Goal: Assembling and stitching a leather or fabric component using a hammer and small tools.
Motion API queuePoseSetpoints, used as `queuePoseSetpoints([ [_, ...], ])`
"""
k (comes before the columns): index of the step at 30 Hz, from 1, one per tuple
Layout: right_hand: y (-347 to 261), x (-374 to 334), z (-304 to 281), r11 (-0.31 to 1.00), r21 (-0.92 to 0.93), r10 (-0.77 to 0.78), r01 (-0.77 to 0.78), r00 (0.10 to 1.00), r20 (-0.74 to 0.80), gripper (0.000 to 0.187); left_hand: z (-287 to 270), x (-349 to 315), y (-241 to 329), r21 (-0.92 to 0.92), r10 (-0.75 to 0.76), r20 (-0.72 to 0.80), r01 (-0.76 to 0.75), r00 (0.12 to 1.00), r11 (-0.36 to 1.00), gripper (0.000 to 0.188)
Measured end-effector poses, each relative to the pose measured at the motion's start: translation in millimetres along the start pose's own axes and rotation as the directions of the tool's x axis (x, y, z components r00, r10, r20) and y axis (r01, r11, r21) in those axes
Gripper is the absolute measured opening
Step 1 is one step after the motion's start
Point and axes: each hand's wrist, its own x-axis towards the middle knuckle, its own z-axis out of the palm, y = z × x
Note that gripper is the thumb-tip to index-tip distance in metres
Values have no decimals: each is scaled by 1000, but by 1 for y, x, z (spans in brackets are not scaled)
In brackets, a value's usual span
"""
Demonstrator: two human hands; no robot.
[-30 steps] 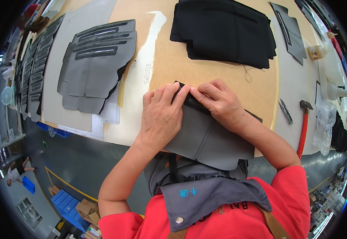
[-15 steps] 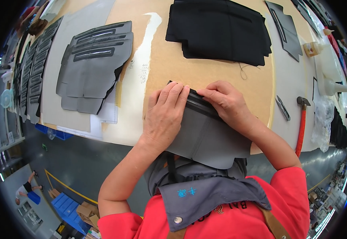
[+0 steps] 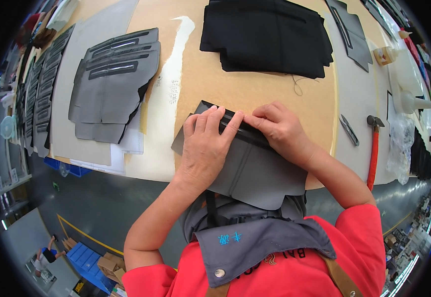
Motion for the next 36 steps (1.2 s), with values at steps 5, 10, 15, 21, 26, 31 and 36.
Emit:
queuePoseSetpoints([
  [5,-4,11,3,984,-126,-132,130,991,-8,26,4,-1,-5,51,0,-41,2,999,999,56],
  [10,-4,5,-1,964,168,199,-208,978,70,32,2,-8,-2,14,25,-25,-24,999,1000,55],
  [15,-4,-4,4,995,-74,-63,61,998,-21,27,6,-8,2,-20,31,-16,-31,999,999,55],
  [21,-4,3,1,994,55,94,-92,994,-48,25,1,-2,-2,-90,13,9,-12,1000,996,56],
  [26,1,-9,5,999,-29,-44,42,996,-72,22,2,-3,3,-12,29,26,-29,999,1000,60],
  [31,-3,-10,4,1000,-10,13,-14,997,-79,21,8,-5,5,24,72,11,-72,997,997,50],
  [36,-7,-18,4,964,172,220,-204,972,-78,25,5,-6,10,-88,29,-5,-30,1000,996,61],
])
